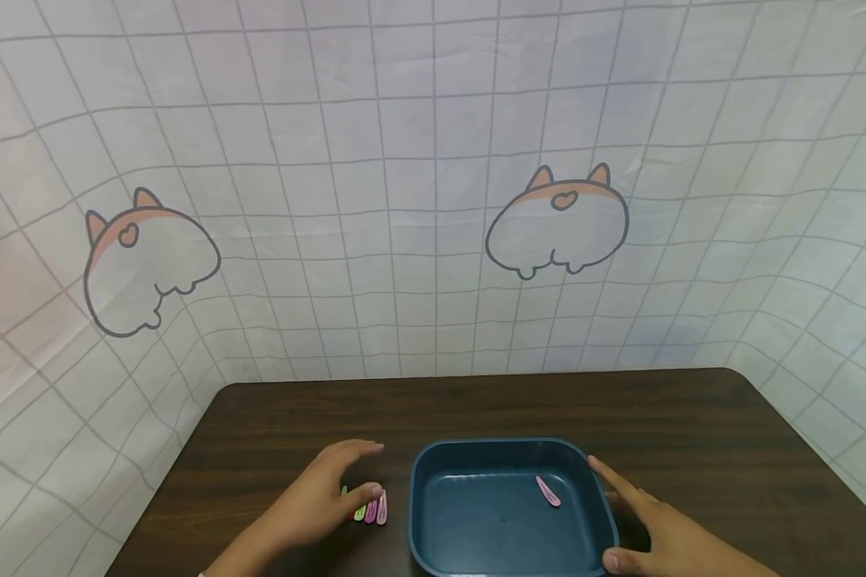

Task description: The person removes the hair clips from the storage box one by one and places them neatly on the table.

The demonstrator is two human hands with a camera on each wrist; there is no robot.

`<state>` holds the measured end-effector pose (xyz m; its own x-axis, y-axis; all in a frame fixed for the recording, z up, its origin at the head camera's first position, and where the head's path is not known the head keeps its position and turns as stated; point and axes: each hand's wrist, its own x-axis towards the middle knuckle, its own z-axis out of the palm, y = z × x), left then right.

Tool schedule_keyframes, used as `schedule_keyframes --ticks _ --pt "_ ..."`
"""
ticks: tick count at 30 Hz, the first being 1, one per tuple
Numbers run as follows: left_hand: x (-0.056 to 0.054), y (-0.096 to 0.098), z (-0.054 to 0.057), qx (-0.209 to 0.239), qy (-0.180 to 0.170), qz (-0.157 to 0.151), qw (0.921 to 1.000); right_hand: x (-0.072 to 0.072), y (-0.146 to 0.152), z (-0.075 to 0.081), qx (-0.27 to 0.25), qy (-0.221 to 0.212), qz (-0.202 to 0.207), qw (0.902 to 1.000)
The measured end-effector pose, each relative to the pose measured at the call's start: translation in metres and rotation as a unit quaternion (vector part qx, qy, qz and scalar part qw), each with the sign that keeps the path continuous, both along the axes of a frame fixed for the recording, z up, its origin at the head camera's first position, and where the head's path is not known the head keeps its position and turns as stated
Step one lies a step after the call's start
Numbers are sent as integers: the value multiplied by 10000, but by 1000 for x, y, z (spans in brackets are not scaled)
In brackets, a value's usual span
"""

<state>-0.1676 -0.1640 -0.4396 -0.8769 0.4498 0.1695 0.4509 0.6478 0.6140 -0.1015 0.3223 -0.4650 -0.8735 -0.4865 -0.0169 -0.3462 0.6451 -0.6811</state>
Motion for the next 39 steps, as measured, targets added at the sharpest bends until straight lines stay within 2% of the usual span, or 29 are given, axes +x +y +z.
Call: schedule_keyframes --ticks 13,20,25,32,39 --pt "1 35 11 -49 -133 -725 9973 0 2 -1 -216 -312 19 9993" --pt "3 48 13 -24 -196 -1047 9943 0 2 -1 -133 -151 18 9998" --pt "3 58 14 -16 -129 -1269 9918 -1 2 -1 -199 -245 13 9995" --pt "3 72 14 -201 179 -1405 9897 -2 2 -1 -248 -324 34 9992" --pt "1 85 14 -436 38 -1485 9879 -3 2 -2 -183 -201 53 9996"
